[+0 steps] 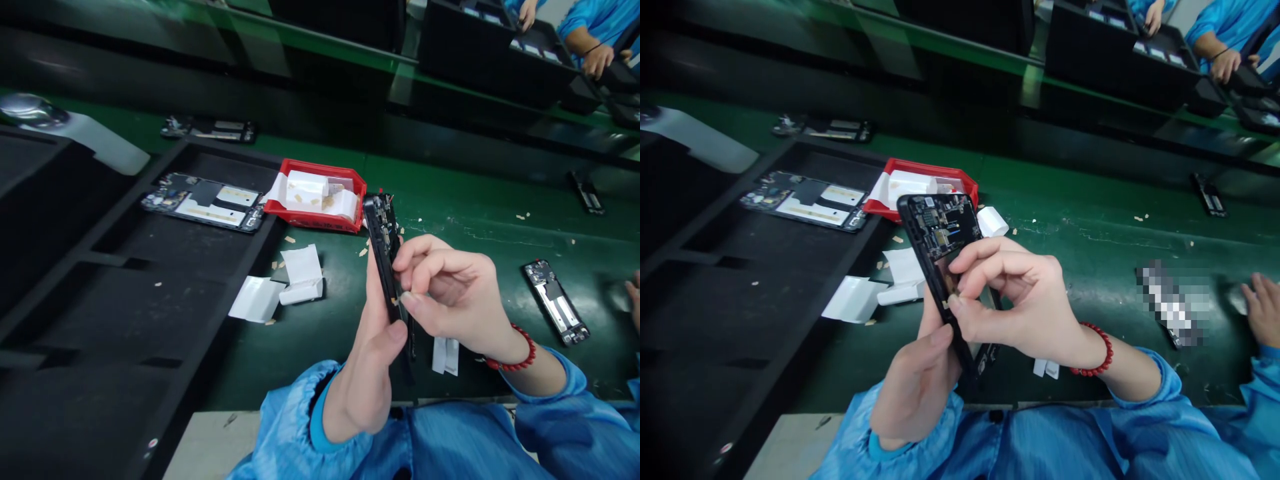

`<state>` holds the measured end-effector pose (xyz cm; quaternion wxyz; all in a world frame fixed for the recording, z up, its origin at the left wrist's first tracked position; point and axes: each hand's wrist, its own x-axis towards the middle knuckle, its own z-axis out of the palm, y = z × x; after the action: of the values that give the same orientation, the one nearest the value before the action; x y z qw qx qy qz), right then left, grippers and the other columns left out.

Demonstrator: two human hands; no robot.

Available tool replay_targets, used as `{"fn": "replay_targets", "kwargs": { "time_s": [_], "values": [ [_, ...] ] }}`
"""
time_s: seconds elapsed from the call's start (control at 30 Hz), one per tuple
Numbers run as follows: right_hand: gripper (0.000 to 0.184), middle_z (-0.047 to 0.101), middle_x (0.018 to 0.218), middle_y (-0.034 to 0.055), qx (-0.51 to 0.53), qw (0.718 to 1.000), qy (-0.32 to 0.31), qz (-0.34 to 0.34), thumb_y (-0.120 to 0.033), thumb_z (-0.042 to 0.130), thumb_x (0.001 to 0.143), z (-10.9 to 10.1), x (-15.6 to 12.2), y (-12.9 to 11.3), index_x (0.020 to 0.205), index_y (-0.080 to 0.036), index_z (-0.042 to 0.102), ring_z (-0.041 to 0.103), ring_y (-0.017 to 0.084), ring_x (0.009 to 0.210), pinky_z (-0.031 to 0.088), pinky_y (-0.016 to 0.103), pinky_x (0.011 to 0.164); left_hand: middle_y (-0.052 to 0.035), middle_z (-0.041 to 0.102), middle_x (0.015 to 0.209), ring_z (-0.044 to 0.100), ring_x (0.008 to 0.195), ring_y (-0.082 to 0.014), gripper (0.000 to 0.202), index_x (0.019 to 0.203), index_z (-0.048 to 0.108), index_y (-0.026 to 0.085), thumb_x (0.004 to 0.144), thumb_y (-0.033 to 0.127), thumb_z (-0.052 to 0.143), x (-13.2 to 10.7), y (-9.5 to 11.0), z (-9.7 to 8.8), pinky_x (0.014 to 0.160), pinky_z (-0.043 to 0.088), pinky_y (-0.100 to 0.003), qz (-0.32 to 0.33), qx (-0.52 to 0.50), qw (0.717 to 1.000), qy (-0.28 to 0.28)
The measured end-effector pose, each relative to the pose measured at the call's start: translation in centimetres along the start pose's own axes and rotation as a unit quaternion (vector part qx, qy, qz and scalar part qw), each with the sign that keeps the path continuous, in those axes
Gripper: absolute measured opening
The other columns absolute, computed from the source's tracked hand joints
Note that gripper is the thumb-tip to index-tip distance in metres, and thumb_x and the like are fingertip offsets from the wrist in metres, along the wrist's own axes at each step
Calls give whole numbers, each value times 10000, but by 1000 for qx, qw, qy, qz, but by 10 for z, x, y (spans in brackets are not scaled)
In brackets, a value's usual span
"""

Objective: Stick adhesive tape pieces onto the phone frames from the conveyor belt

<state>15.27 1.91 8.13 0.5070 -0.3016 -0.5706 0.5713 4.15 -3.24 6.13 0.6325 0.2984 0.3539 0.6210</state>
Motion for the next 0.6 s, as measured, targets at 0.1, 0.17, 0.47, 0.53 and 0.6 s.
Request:
{"fn": "replay_targets", "kwargs": {
  "time_s": [0.1,0.17,0.47,0.53,0.6],
  "values": [
    [196,682,900,18,-4,1000,-3,-2,-21,762,744,-1,1,0,697,-195,685,673,96,838,601,198,755,47,560,1519,423,1495,-269,589,1489,513,297,903,300,576,2,2,5,1266,344,-400,-3,-12,1000,4],
    [194,685,903,18,-4,1000,-1,-2,-24,766,741,-1,1,0,690,-194,688,676,93,831,605,196,760,48,579,1496,427,1493,-274,579,1465,538,311,892,319,619,2,3,7,1256,365,-394,-9,-17,1000,21],
    [191,681,907,13,5,1000,6,10,-24,789,730,0,1,0,695,-193,708,672,83,812,593,181,739,58,541,1538,309,1555,-240,553,1529,469,334,989,415,557,0,2,0,1285,308,-372,-11,42,999,17],
    [198,682,904,13,2,1000,7,9,-16,784,730,0,1,0,695,-196,708,673,90,821,593,188,732,65,508,1566,250,1576,-237,550,1529,469,338,991,416,556,0,1,-1,1298,272,-365,-13,52,998,26],
    [199,683,901,17,-1,1000,3,9,-19,779,731,1,1,0,688,-198,704,670,99,811,596,204,719,62,504,1569,225,1583,-240,554,1522,479,330,983,425,559,0,-1,-2,1300,262,-356,-14,53,998,41]
  ]
}}
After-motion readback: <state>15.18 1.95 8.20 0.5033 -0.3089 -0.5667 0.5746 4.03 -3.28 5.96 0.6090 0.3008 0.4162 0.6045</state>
